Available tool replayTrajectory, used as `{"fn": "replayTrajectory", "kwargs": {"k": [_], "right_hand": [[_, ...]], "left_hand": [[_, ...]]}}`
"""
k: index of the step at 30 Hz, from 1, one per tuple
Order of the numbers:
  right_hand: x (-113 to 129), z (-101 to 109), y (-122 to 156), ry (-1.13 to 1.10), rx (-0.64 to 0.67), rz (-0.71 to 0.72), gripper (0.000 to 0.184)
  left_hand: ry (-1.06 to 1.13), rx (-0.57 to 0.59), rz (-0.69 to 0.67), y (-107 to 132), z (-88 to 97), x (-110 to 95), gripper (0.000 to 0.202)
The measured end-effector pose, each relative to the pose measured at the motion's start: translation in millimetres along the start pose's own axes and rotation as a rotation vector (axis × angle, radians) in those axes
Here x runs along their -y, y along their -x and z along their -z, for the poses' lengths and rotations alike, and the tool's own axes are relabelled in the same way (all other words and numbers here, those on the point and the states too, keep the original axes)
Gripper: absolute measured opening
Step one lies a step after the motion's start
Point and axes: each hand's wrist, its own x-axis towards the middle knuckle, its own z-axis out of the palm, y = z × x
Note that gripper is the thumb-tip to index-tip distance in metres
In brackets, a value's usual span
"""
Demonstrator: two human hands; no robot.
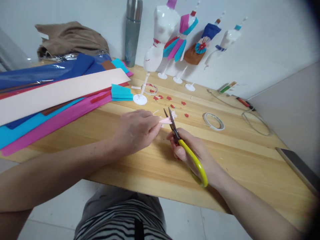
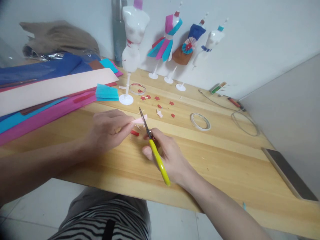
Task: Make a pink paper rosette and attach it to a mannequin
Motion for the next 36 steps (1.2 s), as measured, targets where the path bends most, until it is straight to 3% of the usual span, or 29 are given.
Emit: {"fn": "replayTrajectory", "kwargs": {"k": [9, 18, 26, 32, 36], "right_hand": [[0.8, -3.6, 0.8, -0.009, -0.046, -0.028, 0.033], [4.2, -6.6, 1.4, 0.017, -0.068, -0.046, 0.036], [6.1, 1.0, -7.0, 0.232, -0.143, -0.07, 0.038], [-5.6, 24.0, -23.6, 0.722, 0.025, -0.381, 0.026], [-7.4, 38.1, -20.4, 0.687, 0.161, -0.299, 0.025]], "left_hand": [[0.018, 0.017, 0.052, -1.2, 0.4, -0.4, 0.032], [0.041, 0.014, 0.067, -1.4, -0.2, -0.1, 0.031], [0.051, 0.009, 0.071, -0.5, -2.4, 3.3, 0.028], [0.065, 0.078, 0.028, -0.9, -2.9, 4.2, 0.029], [0.048, 0.168, -0.045, -1.3, -4.0, 5.5, 0.025]]}}
